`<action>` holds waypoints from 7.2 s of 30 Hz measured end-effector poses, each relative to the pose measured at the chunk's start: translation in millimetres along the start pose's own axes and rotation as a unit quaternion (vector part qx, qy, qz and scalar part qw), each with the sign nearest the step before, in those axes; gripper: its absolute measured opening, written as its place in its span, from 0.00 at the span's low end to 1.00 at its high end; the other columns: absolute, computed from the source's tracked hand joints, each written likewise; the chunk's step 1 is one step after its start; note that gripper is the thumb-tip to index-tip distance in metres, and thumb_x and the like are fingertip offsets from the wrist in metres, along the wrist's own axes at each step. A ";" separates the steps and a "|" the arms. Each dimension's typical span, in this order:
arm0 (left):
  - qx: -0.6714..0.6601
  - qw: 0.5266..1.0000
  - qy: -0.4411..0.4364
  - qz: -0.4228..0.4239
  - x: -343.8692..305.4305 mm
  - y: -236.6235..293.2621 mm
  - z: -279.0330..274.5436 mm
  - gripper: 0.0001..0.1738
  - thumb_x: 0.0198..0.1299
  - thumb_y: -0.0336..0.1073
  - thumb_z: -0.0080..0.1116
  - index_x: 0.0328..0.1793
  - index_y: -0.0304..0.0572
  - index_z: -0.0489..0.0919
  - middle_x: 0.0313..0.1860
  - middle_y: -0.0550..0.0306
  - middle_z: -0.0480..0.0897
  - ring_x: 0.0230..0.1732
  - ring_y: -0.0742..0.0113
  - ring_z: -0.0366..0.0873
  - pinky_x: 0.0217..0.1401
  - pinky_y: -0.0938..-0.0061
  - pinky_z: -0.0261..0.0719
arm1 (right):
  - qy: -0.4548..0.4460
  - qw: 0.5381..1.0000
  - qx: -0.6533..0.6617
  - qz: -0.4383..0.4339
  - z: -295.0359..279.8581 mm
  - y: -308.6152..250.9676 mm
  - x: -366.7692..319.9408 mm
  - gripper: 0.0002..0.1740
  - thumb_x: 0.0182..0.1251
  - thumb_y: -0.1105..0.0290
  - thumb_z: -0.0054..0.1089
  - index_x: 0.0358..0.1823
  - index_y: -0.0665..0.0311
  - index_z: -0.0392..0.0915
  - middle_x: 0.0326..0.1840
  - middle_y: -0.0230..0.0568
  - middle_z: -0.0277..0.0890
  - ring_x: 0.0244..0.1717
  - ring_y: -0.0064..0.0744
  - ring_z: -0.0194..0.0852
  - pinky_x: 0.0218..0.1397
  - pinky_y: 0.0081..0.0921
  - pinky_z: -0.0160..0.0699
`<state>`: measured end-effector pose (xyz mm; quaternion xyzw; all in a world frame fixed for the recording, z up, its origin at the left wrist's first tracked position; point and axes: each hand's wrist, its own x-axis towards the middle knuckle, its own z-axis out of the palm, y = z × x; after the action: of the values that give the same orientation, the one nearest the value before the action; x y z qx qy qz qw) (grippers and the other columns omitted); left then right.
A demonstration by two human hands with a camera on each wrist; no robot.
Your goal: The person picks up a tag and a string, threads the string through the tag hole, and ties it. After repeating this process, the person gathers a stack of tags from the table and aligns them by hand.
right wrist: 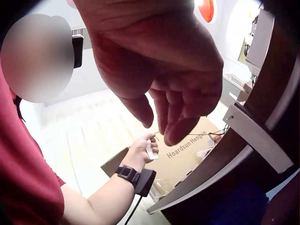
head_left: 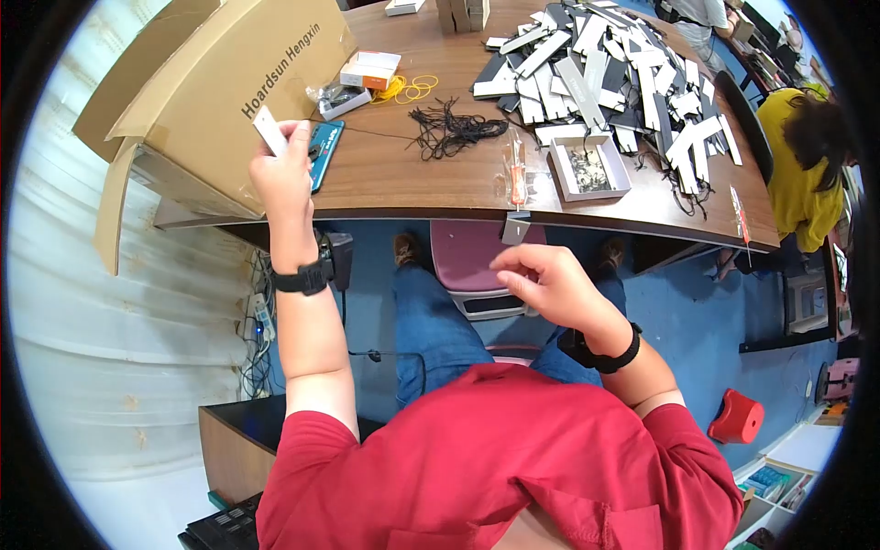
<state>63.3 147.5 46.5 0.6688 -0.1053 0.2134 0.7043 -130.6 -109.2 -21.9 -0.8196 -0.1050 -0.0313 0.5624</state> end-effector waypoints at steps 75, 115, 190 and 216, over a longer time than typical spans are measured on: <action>-0.315 0.812 -0.338 -0.357 -179.5 -25.7 73.5 0.04 0.63 0.26 0.56 0.43 0.33 0.78 0.35 0.53 0.81 0.28 0.72 0.78 0.35 0.77 0.79 | 0.041 0.986 -0.069 0.147 -69.9 17.4 6.3 0.12 0.65 0.67 0.57 0.41 0.69 0.80 0.30 0.44 0.81 0.28 0.28 0.80 0.33 0.26 0.78; -0.135 0.884 -0.349 -0.280 -196.2 -40.0 79.9 0.04 0.60 0.25 0.61 0.41 0.34 0.80 0.36 0.58 0.83 0.38 0.76 0.79 0.45 0.80 0.78 | 0.286 0.908 -0.302 0.049 -117.2 75.5 60.7 0.05 0.65 0.71 0.54 0.41 0.61 0.76 0.32 0.45 0.80 0.34 0.45 0.80 0.39 0.35 0.76; -0.286 0.727 -0.358 -0.511 -192.3 -35.4 76.2 0.06 0.66 0.31 0.55 0.42 0.36 0.79 0.19 0.71 0.68 0.16 0.85 0.56 0.17 0.86 0.52 | 0.175 0.953 -0.207 -0.137 -6.7 22.3 -21.2 0.06 0.49 0.75 0.66 0.29 0.58 0.79 0.22 0.36 0.77 0.24 0.38 0.78 0.28 0.30 0.75; -0.357 0.780 -0.288 -0.425 -183.3 -23.2 78.3 0.06 0.65 0.30 0.57 0.43 0.35 0.80 0.27 0.61 0.78 0.17 0.82 0.62 0.20 0.85 0.61 | -0.085 0.957 0.260 0.094 13.4 42.6 -26.5 0.19 0.66 0.75 0.56 0.59 0.67 0.72 0.44 0.32 0.78 0.37 0.19 0.75 0.40 0.20 0.76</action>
<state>-78.3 40.6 -47.3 0.3767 -0.0774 -0.3632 0.8487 -148.5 -115.2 -70.2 -0.6506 -0.0796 0.1195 0.7457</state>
